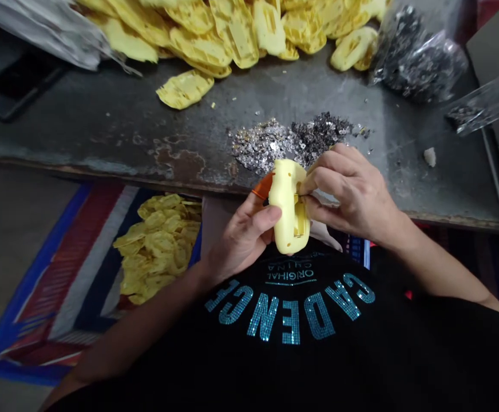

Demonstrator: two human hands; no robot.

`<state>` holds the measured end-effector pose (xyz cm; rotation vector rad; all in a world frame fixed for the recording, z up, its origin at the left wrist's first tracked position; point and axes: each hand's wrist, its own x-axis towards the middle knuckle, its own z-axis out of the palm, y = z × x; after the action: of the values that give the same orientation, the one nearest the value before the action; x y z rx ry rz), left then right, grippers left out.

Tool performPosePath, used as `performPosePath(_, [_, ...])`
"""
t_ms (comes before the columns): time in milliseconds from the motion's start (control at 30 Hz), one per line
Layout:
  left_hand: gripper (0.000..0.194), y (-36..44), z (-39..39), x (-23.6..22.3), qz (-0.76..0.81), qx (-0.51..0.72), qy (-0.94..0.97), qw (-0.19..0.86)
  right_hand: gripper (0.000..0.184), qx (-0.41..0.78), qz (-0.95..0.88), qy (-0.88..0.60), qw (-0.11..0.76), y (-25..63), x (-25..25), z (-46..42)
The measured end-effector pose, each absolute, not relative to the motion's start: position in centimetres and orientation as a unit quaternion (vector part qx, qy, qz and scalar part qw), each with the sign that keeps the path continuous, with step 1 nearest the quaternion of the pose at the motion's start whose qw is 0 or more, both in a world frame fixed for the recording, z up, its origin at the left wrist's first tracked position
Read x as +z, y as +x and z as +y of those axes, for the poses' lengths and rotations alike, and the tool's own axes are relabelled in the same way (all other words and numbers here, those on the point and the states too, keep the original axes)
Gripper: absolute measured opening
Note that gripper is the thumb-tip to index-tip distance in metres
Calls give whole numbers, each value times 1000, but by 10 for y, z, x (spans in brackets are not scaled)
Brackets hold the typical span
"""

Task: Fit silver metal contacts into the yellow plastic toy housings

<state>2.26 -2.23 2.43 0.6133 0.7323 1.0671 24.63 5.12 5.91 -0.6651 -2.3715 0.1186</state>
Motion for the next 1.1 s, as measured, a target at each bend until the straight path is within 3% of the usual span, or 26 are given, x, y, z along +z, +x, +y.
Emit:
performPosePath(300, [97, 19, -2, 10, 300, 436, 236, 815, 6, 236, -826, -292, 420, 238, 31, 63])
performPosePath(400, [95, 17, 2, 8, 298, 440, 229, 816, 5, 262, -818, -290, 421, 239, 29, 67])
performPosePath(500, [87, 16, 4, 5, 313, 461, 220, 801, 9, 262, -829, -283, 405, 240, 31, 71])
performPosePath(767, [87, 13, 5, 7, 300, 432, 230, 819, 10, 263, -840, -306, 362, 243, 39, 69])
performPosePath(967, [82, 12, 4, 6, 305, 447, 235, 808, 13, 137, -899, -287, 301, 241, 48, 71])
performPosePath(1100, [79, 12, 1, 2, 311, 448, 222, 808, 13, 112, -897, -292, 313, 238, 41, 73])
